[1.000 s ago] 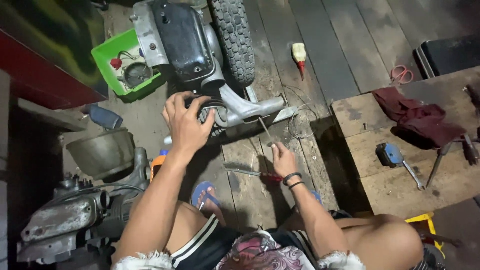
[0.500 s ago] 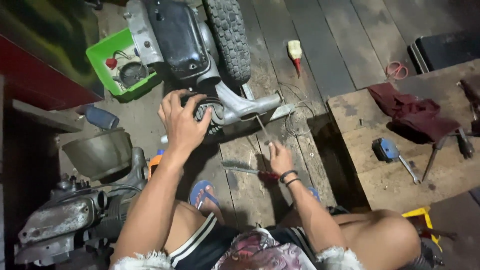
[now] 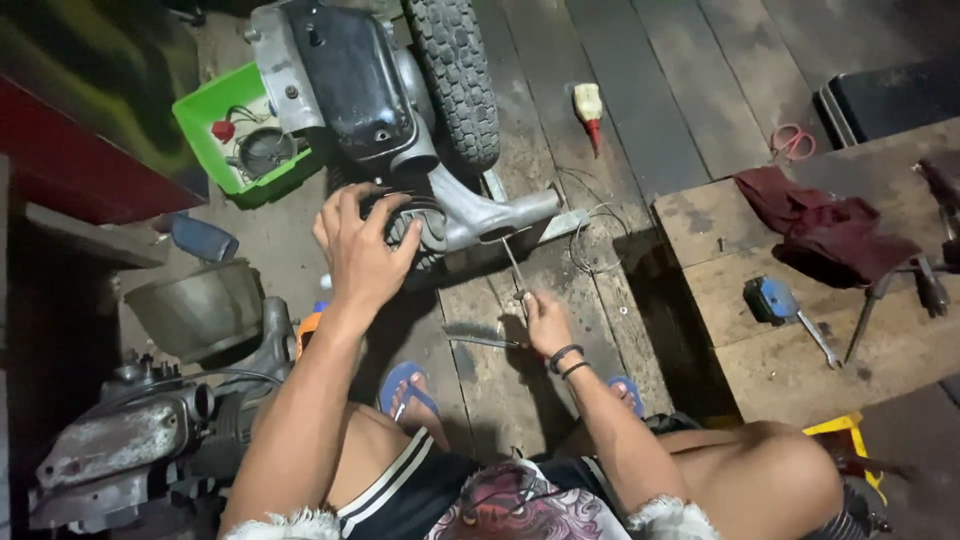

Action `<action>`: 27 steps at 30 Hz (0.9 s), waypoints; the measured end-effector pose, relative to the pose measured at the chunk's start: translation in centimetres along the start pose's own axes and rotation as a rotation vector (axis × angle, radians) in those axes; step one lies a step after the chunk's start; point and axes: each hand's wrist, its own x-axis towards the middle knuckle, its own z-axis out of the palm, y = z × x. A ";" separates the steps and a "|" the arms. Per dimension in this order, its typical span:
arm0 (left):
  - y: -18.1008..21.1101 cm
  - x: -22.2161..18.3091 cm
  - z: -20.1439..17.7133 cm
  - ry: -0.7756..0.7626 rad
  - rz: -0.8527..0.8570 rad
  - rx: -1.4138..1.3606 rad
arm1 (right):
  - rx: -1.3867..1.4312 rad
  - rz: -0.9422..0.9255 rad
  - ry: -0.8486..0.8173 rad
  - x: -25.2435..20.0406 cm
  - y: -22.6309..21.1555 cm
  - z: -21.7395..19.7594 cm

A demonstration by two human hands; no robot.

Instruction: The person uses a screwdriver to pry and adjust a small component on a motorcycle engine casing. They repeatedly insert the tool into a gap and apply leverage while holding the casing steady with the other hand.

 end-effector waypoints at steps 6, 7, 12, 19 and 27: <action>0.2 0.0 -0.4 -0.033 -0.006 0.003 | 0.026 -0.040 0.010 -0.7 -1.2 -0.3; 0.1 0.0 -0.4 -0.031 -0.008 0.006 | 0.026 -0.043 0.007 -0.5 -1.8 -0.9; 0.3 -0.1 -0.5 -0.009 0.005 0.007 | 0.076 0.052 -0.035 0.1 0.4 0.6; 0.0 -0.2 0.1 -0.012 -0.008 0.005 | -0.174 0.010 -0.014 0.6 -1.6 -1.3; 0.2 0.2 0.2 0.030 0.004 -0.005 | -0.270 0.005 -0.136 2.3 -4.9 -2.5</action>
